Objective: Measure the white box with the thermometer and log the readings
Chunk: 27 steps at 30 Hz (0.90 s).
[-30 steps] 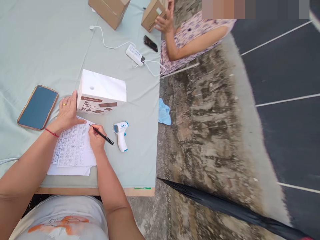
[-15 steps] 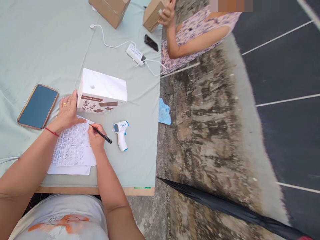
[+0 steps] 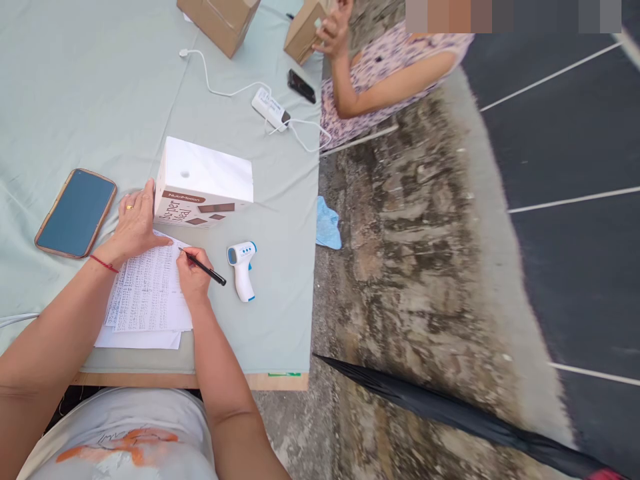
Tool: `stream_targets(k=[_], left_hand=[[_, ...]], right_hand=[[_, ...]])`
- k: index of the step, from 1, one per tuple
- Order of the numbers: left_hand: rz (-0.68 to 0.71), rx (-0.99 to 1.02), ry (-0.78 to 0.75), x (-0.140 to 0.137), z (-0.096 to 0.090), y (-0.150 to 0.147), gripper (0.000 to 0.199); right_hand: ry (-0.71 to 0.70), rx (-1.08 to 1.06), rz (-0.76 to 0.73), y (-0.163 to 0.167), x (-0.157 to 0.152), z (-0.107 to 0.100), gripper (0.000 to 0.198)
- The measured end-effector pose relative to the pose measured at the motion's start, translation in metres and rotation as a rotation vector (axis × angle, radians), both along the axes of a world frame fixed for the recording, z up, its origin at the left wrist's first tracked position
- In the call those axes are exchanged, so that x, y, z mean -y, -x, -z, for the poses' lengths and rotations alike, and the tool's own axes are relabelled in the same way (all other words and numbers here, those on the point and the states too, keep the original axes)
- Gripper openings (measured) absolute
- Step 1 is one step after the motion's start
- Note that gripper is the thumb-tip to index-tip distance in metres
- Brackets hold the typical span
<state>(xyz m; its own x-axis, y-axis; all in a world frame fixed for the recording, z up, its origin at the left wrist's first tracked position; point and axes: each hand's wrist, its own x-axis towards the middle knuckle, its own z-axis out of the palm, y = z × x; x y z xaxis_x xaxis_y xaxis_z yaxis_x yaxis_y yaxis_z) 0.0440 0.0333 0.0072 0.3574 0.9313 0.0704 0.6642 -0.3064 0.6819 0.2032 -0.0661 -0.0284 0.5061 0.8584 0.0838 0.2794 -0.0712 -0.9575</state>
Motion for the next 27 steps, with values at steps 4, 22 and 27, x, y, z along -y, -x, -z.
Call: stream_targets(k=[4, 22, 27], left_hand=[[0.000, 0.005, -0.010, -0.0003, 0.0007, 0.0001, 0.147], [0.006, 0.010, 0.000, -0.0002, -0.0021, 0.0012, 0.144], [-0.004, -0.004, 0.007, 0.0000, -0.0037, 0.0001, 0.146]], right_hand=[[0.010, 0.005, -0.003, -0.0001, 0.0003, -0.0003, 0.024], [0.012, 0.023, 0.014, 0.0001, 0.0009, 0.0016, 0.020], [0.021, 0.040, 0.006, -0.0004, 0.0017, 0.0009, 0.022]])
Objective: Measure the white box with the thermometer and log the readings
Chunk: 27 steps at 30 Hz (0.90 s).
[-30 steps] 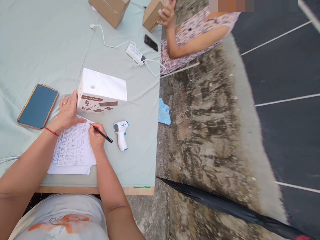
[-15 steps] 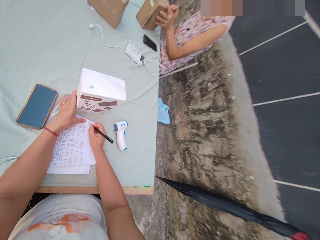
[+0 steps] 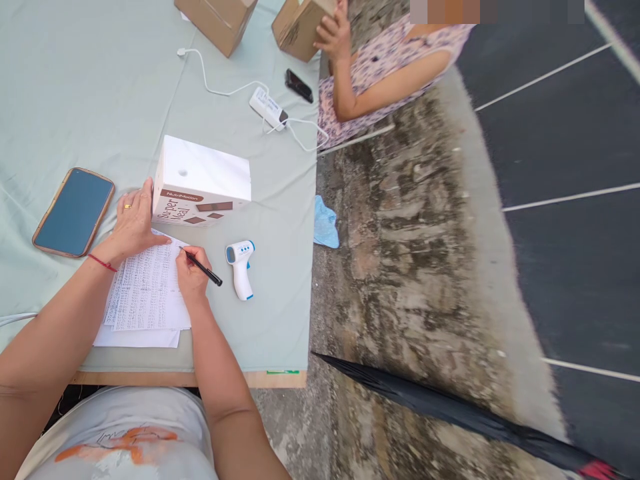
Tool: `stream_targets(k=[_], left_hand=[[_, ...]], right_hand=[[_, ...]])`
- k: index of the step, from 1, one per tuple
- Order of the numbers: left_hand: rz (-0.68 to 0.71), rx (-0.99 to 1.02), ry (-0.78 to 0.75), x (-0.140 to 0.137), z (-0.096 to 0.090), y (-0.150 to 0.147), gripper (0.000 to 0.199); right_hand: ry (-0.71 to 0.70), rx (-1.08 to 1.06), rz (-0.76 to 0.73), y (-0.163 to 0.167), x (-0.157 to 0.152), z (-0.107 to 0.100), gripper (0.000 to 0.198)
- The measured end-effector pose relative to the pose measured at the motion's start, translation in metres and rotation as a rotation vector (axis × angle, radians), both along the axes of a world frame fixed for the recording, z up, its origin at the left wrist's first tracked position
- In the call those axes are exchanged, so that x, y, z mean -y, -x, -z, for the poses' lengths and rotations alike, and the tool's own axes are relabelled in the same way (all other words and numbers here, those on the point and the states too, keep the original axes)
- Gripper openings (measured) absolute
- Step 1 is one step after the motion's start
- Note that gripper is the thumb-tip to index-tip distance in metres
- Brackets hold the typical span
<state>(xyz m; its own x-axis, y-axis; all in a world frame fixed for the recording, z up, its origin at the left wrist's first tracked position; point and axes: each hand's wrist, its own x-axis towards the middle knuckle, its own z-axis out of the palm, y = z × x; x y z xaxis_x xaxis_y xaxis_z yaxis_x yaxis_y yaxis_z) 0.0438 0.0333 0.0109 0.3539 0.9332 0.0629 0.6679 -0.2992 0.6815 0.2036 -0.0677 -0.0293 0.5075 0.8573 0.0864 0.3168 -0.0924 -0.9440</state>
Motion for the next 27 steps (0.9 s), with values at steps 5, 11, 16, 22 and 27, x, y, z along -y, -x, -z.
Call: stream_targets(k=[5, 11, 16, 22, 27], left_hand=[[-0.004, -0.007, -0.008, 0.0001, -0.0002, -0.0008, 0.145], [0.002, -0.007, -0.007, -0.0001, -0.0005, -0.0008, 0.146], [-0.001, 0.002, -0.011, -0.0003, 0.0011, -0.0001, 0.144], [-0.014, 0.024, -0.019, -0.0005, 0.0044, -0.0001, 0.146], [-0.008, 0.015, -0.006, 0.0001, 0.0008, -0.0006, 0.145]], right_hand=[[-0.023, -0.011, 0.022, -0.0014, 0.0002, -0.0004, 0.022], [-0.014, -0.012, 0.025, -0.0013, -0.0011, 0.0001, 0.020], [-0.021, -0.017, 0.022, -0.0005, -0.0012, 0.0022, 0.022], [-0.027, -0.008, 0.003, -0.0027, 0.0009, 0.0012, 0.024], [-0.024, -0.033, -0.014, -0.0019, -0.0001, -0.0004, 0.026]])
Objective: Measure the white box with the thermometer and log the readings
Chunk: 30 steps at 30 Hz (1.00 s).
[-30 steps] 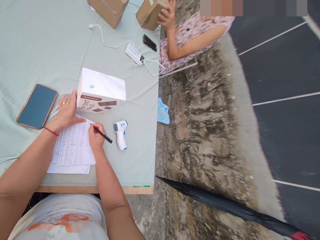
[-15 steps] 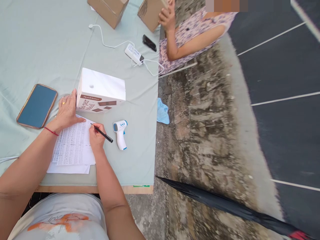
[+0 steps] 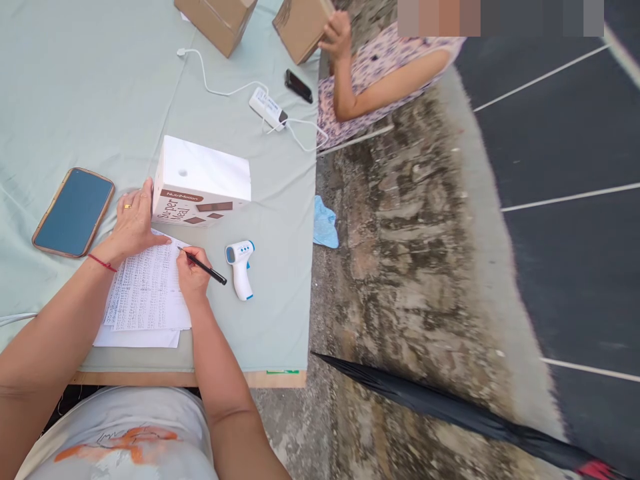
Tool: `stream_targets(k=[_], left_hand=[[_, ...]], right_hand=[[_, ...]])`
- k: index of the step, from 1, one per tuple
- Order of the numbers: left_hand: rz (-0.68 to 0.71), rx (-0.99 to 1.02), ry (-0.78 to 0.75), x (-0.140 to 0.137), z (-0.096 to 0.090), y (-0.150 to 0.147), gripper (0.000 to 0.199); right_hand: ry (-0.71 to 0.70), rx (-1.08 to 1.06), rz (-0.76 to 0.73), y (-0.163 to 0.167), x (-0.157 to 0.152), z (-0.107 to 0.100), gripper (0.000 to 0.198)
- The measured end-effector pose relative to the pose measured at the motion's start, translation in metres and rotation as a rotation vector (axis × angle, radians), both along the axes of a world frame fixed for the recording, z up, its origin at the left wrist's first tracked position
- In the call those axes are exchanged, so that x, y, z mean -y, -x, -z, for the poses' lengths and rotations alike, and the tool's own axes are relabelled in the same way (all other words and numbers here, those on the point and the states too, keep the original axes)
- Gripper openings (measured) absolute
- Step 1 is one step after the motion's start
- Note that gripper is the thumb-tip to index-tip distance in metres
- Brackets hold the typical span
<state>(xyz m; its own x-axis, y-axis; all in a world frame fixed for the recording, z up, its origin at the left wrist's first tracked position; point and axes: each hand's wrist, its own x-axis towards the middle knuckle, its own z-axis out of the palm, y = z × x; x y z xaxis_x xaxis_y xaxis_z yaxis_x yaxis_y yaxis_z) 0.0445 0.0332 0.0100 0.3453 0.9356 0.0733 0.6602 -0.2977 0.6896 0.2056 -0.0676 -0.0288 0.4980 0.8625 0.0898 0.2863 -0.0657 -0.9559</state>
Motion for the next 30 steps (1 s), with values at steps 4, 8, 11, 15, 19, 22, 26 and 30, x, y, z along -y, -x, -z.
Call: stream_targets(k=[4, 8, 11, 15, 19, 22, 26, 30], left_hand=[[0.008, 0.000, 0.003, 0.000, 0.001, 0.000, 0.145], [-0.001, 0.009, -0.006, 0.000, 0.003, 0.001, 0.145], [0.003, 0.006, -0.005, 0.000, 0.002, 0.001, 0.145], [-0.003, -0.016, 0.029, 0.000, -0.003, -0.001, 0.146], [-0.021, 0.036, 0.031, -0.002, -0.001, 0.000, 0.135], [-0.024, 0.079, 0.001, -0.003, 0.006, 0.001, 0.127], [-0.041, 0.084, -0.024, -0.005, 0.011, 0.002, 0.125], [-0.057, 0.082, -0.028, -0.007, 0.013, 0.001, 0.120]], right_hand=[[0.017, 0.004, -0.007, 0.000, -0.001, 0.000, 0.026], [0.023, 0.007, -0.005, 0.000, -0.001, 0.002, 0.026], [0.011, 0.022, 0.001, 0.000, 0.000, 0.004, 0.026], [-0.044, 0.022, 0.055, -0.001, 0.003, 0.001, 0.028], [-0.173, 0.173, 0.047, -0.012, 0.008, -0.007, 0.028], [-0.195, 0.345, -0.025, -0.033, 0.012, -0.009, 0.028], [-0.134, 0.497, -0.164, -0.061, 0.017, -0.001, 0.035], [-0.104, 0.601, -0.309, -0.068, 0.021, 0.013, 0.046]])
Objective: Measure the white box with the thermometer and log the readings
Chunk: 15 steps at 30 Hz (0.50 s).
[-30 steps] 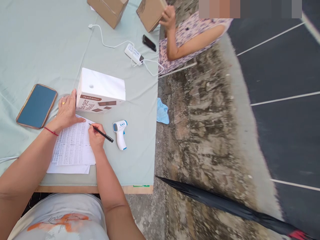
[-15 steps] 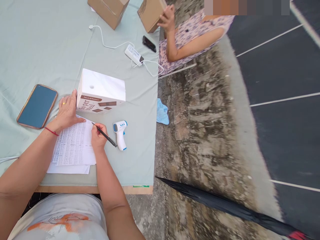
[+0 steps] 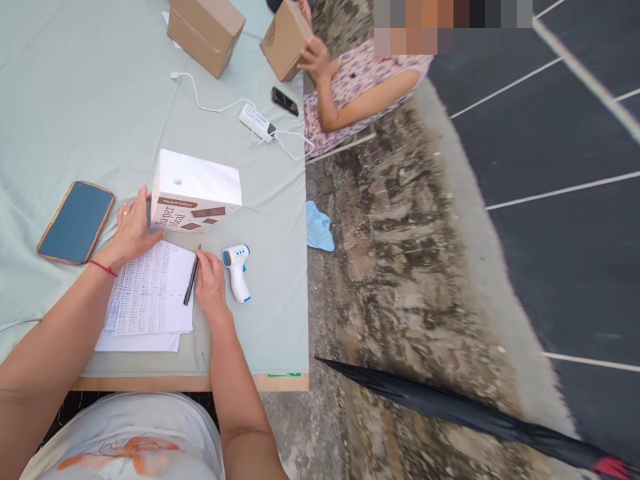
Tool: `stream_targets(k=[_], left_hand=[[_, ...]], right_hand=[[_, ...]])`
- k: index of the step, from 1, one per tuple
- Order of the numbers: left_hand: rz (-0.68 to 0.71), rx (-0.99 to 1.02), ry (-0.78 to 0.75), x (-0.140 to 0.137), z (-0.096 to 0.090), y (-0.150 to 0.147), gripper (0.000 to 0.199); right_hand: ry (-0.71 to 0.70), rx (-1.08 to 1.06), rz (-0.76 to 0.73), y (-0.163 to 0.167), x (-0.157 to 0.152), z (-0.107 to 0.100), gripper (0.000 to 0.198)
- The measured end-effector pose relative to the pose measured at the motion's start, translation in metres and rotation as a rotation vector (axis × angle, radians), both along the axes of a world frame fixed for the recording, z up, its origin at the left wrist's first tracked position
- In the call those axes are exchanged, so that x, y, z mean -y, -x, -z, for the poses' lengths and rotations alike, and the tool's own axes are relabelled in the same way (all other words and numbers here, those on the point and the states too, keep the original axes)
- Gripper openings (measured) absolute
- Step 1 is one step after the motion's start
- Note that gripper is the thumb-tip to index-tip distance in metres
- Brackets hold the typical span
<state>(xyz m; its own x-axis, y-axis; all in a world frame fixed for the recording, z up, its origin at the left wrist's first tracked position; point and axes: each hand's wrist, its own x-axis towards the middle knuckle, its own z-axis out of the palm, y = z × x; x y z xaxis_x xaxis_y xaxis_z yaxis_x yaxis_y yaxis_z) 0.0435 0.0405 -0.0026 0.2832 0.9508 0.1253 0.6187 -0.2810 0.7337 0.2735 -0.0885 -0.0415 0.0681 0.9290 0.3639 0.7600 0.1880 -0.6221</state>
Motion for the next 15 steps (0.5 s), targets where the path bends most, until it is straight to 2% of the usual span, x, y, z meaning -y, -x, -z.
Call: stream_targets(k=[4, 8, 10, 12, 13, 15], left_hand=[[0.016, 0.047, -0.004, -0.005, 0.003, 0.001, 0.114], [-0.003, 0.104, 0.007, -0.009, 0.007, 0.004, 0.108], [-0.007, 0.151, -0.011, -0.009, 0.008, 0.004, 0.103], [-0.013, 0.191, -0.026, -0.007, 0.007, 0.005, 0.101], [-0.028, 0.203, -0.022, -0.006, 0.005, 0.005, 0.101], [-0.088, 0.215, 0.004, -0.005, 0.001, 0.006, 0.099]], right_hand=[[-0.007, 0.035, -0.001, 0.007, -0.002, 0.008, 0.048], [-0.075, 0.035, 0.060, 0.008, -0.002, 0.006, 0.042], [-0.121, 0.061, 0.173, 0.002, 0.002, 0.000, 0.038], [-0.103, 0.101, 0.360, -0.008, 0.007, -0.009, 0.036], [-0.049, 0.120, 0.461, -0.014, 0.009, -0.015, 0.039], [0.163, 0.141, 0.611, -0.027, 0.013, -0.026, 0.057]])
